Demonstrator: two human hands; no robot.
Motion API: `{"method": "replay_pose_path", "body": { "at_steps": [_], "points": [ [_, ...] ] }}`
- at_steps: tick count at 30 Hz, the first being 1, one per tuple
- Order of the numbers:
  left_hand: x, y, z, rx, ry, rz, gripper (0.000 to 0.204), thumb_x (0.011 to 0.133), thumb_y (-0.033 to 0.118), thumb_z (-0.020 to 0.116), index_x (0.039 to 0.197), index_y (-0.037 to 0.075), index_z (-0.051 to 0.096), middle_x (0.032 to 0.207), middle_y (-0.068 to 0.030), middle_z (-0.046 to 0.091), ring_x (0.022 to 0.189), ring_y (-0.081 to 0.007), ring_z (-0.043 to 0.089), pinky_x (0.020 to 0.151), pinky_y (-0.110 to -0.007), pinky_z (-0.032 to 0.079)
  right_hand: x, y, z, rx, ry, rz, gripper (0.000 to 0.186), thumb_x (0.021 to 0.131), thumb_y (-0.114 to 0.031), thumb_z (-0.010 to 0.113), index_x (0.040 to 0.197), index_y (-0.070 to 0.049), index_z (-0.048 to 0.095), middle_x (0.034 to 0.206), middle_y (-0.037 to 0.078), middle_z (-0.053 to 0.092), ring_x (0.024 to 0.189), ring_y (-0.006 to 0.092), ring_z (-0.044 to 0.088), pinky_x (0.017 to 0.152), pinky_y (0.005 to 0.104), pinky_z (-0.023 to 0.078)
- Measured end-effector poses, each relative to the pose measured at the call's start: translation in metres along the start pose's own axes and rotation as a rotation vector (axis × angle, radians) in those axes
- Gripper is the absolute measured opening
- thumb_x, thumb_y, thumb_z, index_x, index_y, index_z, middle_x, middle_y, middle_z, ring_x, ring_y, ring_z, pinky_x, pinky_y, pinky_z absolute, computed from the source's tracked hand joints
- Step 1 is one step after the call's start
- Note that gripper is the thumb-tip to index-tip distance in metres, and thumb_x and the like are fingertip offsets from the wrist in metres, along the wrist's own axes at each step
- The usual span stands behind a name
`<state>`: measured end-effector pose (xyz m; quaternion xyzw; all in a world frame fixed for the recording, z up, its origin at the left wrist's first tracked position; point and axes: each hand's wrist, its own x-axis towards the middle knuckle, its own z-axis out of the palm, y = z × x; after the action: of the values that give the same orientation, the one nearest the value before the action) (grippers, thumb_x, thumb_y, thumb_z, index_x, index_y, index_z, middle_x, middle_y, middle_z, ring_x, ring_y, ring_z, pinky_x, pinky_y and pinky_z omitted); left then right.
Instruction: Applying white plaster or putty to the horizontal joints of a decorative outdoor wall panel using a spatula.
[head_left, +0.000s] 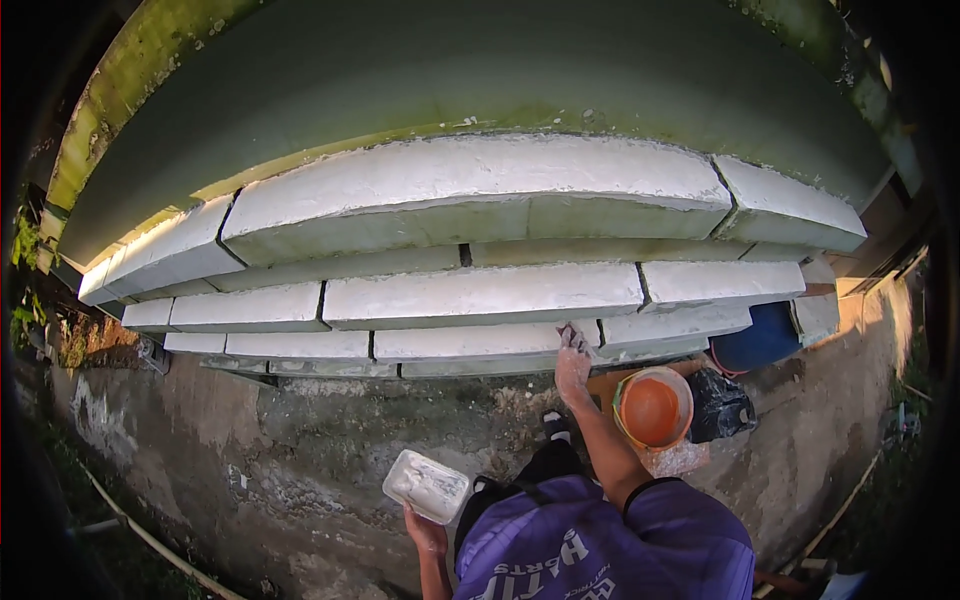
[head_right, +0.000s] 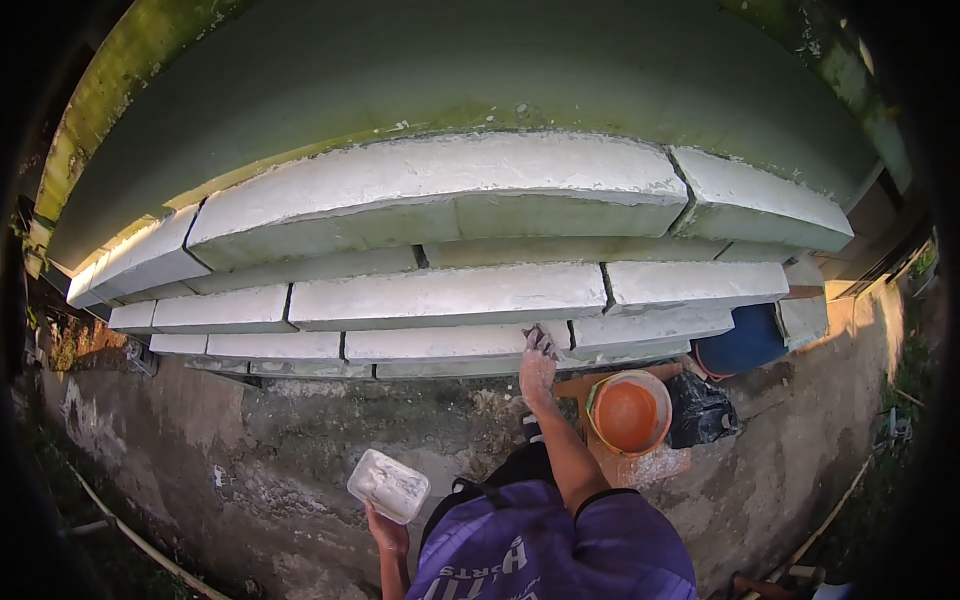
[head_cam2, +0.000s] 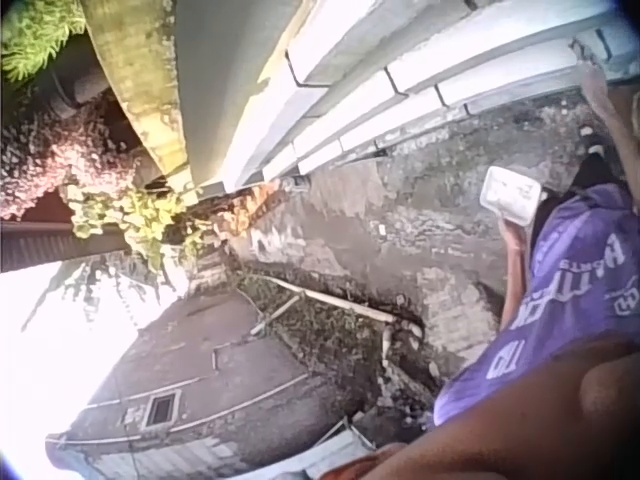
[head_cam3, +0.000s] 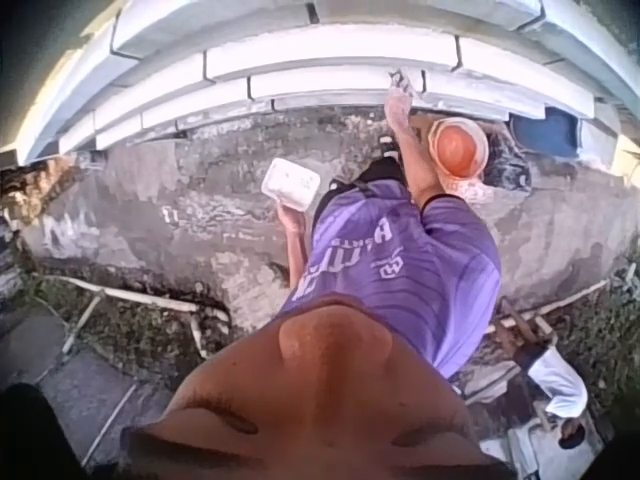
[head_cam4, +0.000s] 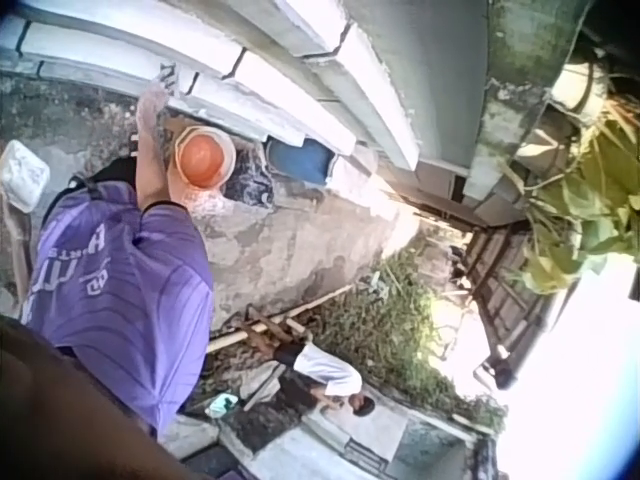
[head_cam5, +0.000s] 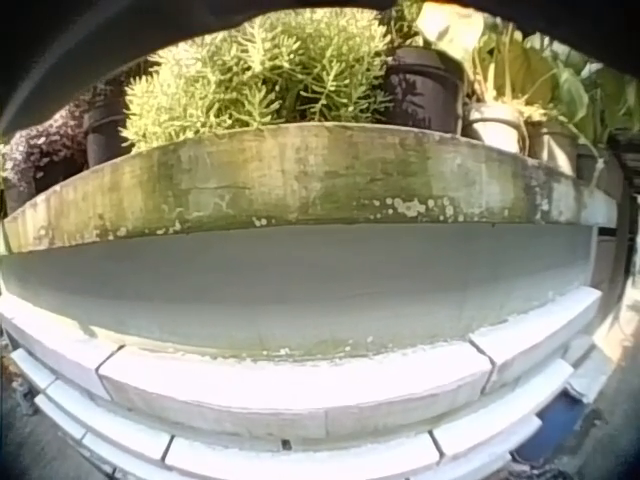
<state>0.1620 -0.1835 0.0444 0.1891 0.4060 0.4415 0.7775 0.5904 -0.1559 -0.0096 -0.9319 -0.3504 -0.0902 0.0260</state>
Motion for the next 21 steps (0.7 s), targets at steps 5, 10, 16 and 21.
{"method": "replay_pose_path", "body": {
  "at_steps": [5,10,16,21],
  "points": [
    [0.003,-0.014,0.015,-0.005,-0.029,-0.013,0.059,0.097,0.045,0.038,0.144,0.010,0.031,0.145,-0.0064,0.038,0.132,-0.0251,0.038,0.110,-0.042,0.029,-0.001,-0.028,0.016,-0.007,-0.022,-0.220,0.051,0.084,-0.011,0.052,0.135,-0.008,0.045,0.107,0.021,0.062,0.101,0.0339,0.062,0.076,0.0381,0.055],
    [-0.001,-0.025,0.030,-0.054,0.015,0.001,0.053,0.097,0.041,0.041,0.139,0.010,0.038,0.139,-0.0061,0.045,0.127,-0.0235,0.044,0.106,-0.041,0.034,-0.022,-0.081,-0.024,0.164,-0.099,-0.529,0.052,0.084,-0.011,0.051,0.136,-0.012,0.045,0.114,0.019,0.060,0.103,0.0343,0.062,0.077,0.0392,0.055],
    [-0.004,-0.041,0.045,-0.069,0.018,0.059,0.054,0.097,0.042,0.040,0.140,0.009,0.036,0.141,-0.0072,0.042,0.129,-0.0238,0.042,0.107,-0.041,0.033,0.005,-0.004,-0.015,0.170,0.082,-0.491,0.055,0.086,-0.009,0.049,0.139,-0.014,0.041,0.129,0.015,0.052,0.118,0.0337,0.052,0.088,0.0435,0.050],
    [-0.006,-0.060,0.057,-0.064,0.031,0.050,0.055,0.097,0.042,0.038,0.142,0.009,0.034,0.143,-0.0079,0.040,0.130,-0.0251,0.040,0.108,-0.042,0.031,-0.002,0.030,0.015,0.055,0.010,-0.493,0.052,0.085,-0.009,0.049,0.137,-0.014,0.044,0.134,0.016,0.049,0.123,0.0347,0.048,0.098,0.0462,0.043]
  ]
}}
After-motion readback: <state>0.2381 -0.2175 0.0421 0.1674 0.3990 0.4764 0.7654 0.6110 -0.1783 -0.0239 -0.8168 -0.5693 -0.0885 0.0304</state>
